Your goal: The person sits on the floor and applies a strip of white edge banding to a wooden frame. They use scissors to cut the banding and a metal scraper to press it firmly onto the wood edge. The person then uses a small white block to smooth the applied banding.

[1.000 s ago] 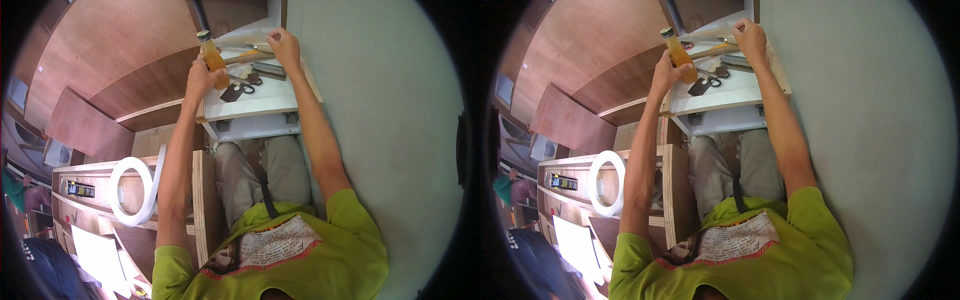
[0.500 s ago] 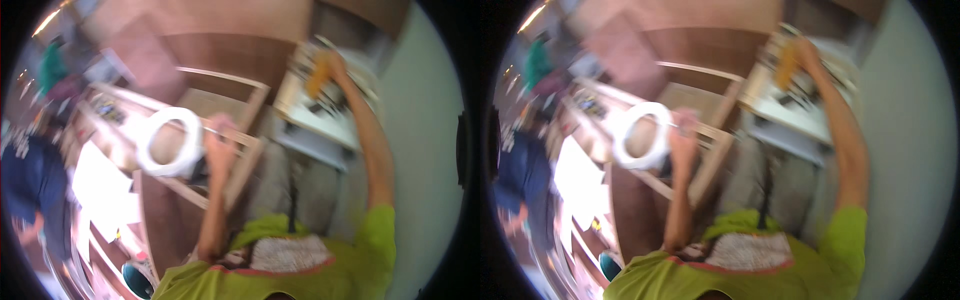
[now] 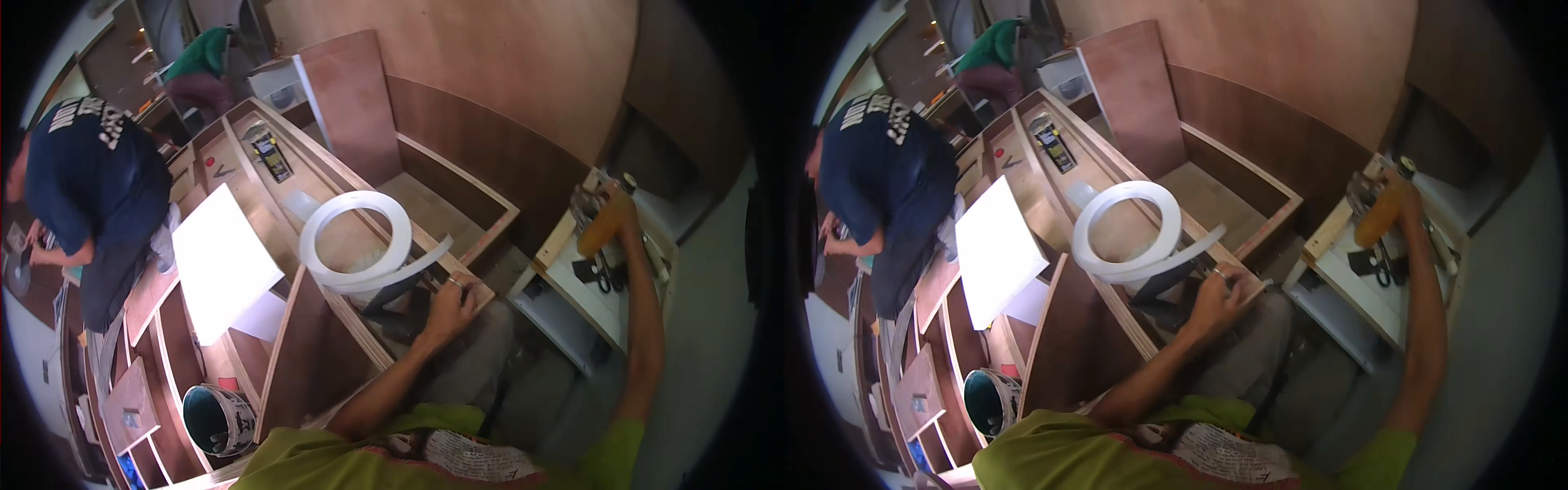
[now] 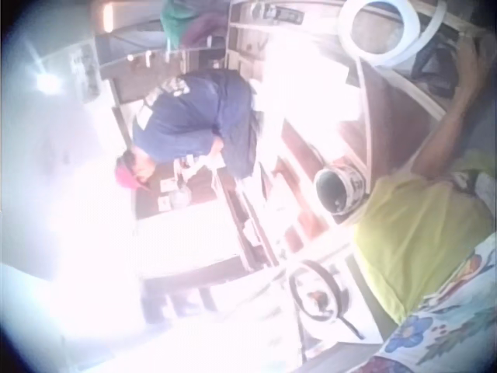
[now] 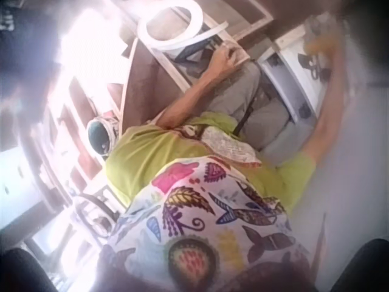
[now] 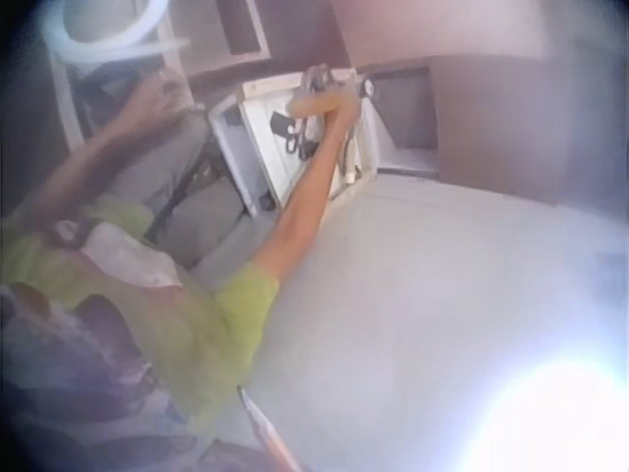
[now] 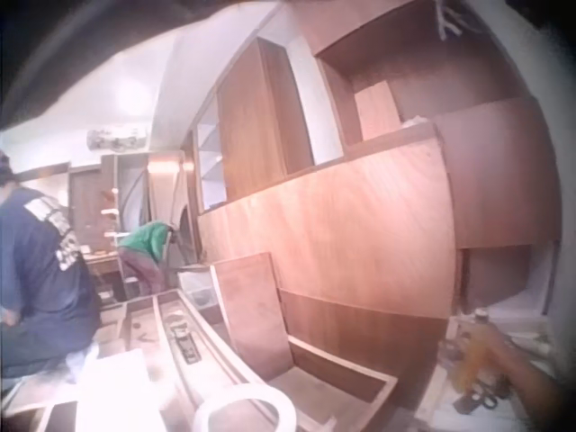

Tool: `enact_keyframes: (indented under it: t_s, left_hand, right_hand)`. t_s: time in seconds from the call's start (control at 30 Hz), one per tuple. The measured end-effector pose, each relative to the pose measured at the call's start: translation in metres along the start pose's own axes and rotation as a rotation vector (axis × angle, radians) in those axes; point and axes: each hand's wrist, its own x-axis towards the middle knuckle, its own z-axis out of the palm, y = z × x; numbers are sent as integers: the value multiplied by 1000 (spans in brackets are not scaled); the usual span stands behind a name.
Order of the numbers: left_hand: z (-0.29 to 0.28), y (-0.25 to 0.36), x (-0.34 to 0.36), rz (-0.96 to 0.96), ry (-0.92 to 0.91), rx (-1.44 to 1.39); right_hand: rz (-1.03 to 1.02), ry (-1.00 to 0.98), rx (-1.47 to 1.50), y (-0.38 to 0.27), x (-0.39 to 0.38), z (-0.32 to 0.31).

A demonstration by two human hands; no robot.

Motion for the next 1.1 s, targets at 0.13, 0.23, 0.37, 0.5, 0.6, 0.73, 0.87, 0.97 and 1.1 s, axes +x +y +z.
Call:
enact_keyframes:
  t_s: [0.13,0.23,0.37,0.5,0.6,0.73,0.87,0.97,1.1]
  left_hand:
    - [8,2,1,-46,-29,-30]
    - [1,-9,-2,-83,-13,4]
    - [13,-8,2,-59,-55,-47]
    - [3,-10,-1,16,18,5]
    - [2,-1,-2,-95,-25,-32]
    - [-1,-2,-3,-89,-26,-40]
    - [2,-1,-2,-148,-44,-69]
    - [6,0,0,-123,-44,-49]
    - [1,-3,-2,-111,-33,-46]
  right_hand:
    - [-8,74,-100,43,3,17]
    - [67,140,-54,6,16,18]
    - [130,131,-100,61,20,34]
    - [113,-55,-77,18,16,23]
    - [-3,-19,36,-13,-1,-4]
    - [-139,-51,160,-6,5,-2]
    - [-163,-58,256,9,8,2]
    - [-101,-47,266,18,6,1]
    - [74,-36,336,-11,0,-36]
